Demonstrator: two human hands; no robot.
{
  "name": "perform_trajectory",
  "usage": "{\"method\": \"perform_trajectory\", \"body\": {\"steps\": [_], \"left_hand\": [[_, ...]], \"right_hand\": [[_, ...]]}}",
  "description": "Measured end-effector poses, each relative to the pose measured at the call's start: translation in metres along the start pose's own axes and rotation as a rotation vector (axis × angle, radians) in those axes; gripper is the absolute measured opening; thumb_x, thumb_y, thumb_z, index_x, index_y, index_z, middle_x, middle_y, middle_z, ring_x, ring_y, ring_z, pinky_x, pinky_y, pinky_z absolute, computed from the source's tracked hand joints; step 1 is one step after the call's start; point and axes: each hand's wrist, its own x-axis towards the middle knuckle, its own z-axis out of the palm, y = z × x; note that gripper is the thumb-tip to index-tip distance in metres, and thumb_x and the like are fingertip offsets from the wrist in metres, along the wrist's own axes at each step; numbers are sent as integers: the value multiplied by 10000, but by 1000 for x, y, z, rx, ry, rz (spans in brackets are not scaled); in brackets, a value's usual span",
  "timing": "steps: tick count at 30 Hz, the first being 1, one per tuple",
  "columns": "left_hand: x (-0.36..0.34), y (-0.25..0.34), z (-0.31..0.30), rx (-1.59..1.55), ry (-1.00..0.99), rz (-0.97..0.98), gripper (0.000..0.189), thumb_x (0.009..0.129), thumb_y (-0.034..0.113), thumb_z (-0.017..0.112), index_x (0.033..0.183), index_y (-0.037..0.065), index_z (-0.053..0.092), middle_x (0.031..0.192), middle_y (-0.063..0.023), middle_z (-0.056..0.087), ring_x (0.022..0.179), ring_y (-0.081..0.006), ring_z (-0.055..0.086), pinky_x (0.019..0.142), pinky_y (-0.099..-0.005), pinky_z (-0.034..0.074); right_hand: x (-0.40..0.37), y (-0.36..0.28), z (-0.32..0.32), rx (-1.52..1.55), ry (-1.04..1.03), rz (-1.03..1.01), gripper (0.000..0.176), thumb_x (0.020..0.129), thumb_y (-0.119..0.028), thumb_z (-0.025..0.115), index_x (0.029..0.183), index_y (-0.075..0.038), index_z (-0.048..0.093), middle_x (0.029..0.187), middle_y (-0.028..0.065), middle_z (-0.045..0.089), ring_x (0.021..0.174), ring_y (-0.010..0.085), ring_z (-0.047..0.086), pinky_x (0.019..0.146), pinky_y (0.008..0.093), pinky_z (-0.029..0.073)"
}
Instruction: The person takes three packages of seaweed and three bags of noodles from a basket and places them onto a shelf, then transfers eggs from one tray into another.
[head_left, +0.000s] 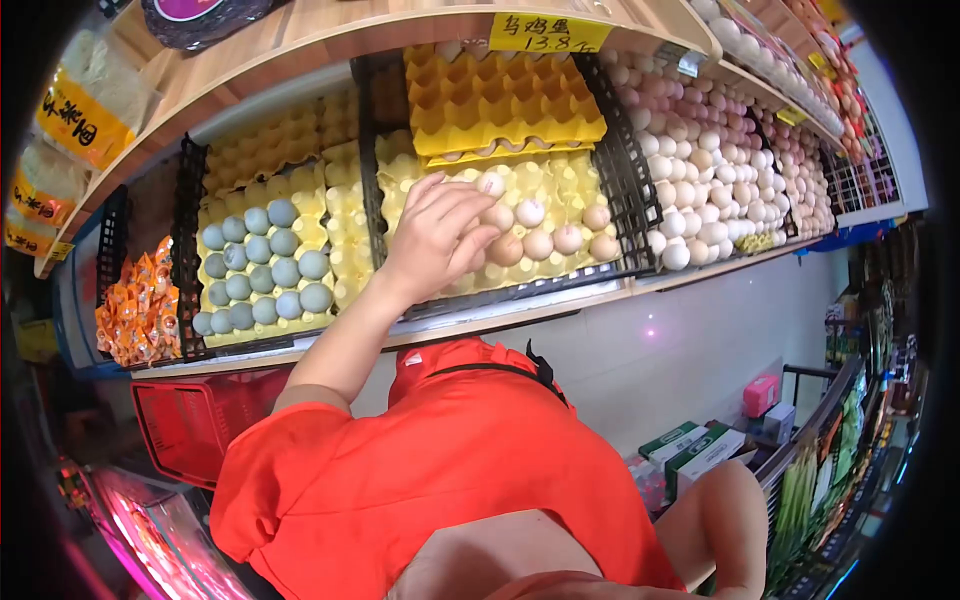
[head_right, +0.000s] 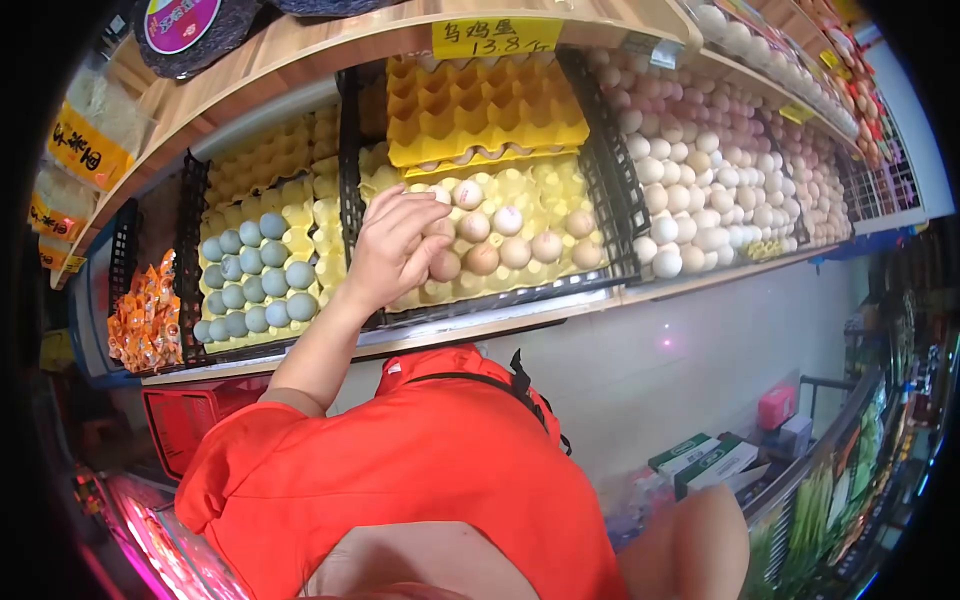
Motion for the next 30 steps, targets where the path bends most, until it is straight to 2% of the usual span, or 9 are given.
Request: {"method": "perform_trajectory", "body": {"steps": [7,10,11,13,14,15,17,22,30], "left_hand": [[28,7,31,-42,-110,-34,272,762,216,669,990,74,621,914,-72,621,933,-254,582,944,-446,379],[33,12,41,-68,-174,-17,271,775,217,659,1007,86,608,920,-66,612,935,-243,578,949,-443,376],[34,15,39,-60,-226,-25,286,770,213,664,1015,76,611,940,-78,615,946,-257,578,951,-439,377],[34,19,36,-40,-288,-51,308,760,208,674,1028,71,610,947,-85,615,949,-267,577,953,-428,376],[31,21,37,-39,-289,-53,308,760,208,674,1028,71,610,947,-85,615,949,-267,577,953,-428,376],[27,25,44,-6,-315,-106,307,758,204,676,1028,72,609,936,-84,613,947,-268,575,952,-429,375],[22,34,49,46,-376,-159,318,757,191,679,1042,75,597,944,-85,600,956,-271,563,949,-437,370],[19,60,71,67,-358,-267,336,762,183,671,1065,74,577,1007,-88,583,994,-271,544,972,-446,347],[18,81,103,114,-367,-357,377,728,158,691,1072,63,568,1003,-91,583,979,-278,535,913,-399,380]], "right_hand": [[31,22,-41,-13,47,193,278,716,-144,582,978,-52,594,908,135,616,858,311,583,750,356,463],[224,-16,43,2,82,293,277,720,-152,582,978,-53,588,913,138,614,861,317,581,752,357,464],[191,43,40,6,94,320,276,721,-155,582,978,-54,586,915,139,613,862,318,581,753,357,464],[136,147,58,556,441,-270,184,649,-181,674,690,-4,646,674,120,641,618,293,614,600,352,504],[161,189,43,280,57,-436,451,632,-65,734,1053,33,607,838,159,653,727,236,622,613,357,492],[193,217,68,-41,94,-297,478,665,-25,718,1121,7,577,974,132,633,866,249,606,723,348,494],[224,238,82,9,40,-252,363,723,-13,633,1082,0,581,1032,163,610,941,337,581,813,376,476],[274,272,116,-203,-39,-420,329,719,-46,623,1045,-13,599,1034,163,613,983,319,577,828,386,473],[295,296,139,-367,-56,-548,349,677,-131,641,1013,-45,604,905,114,601,806,279,606,709,371,499]]}}
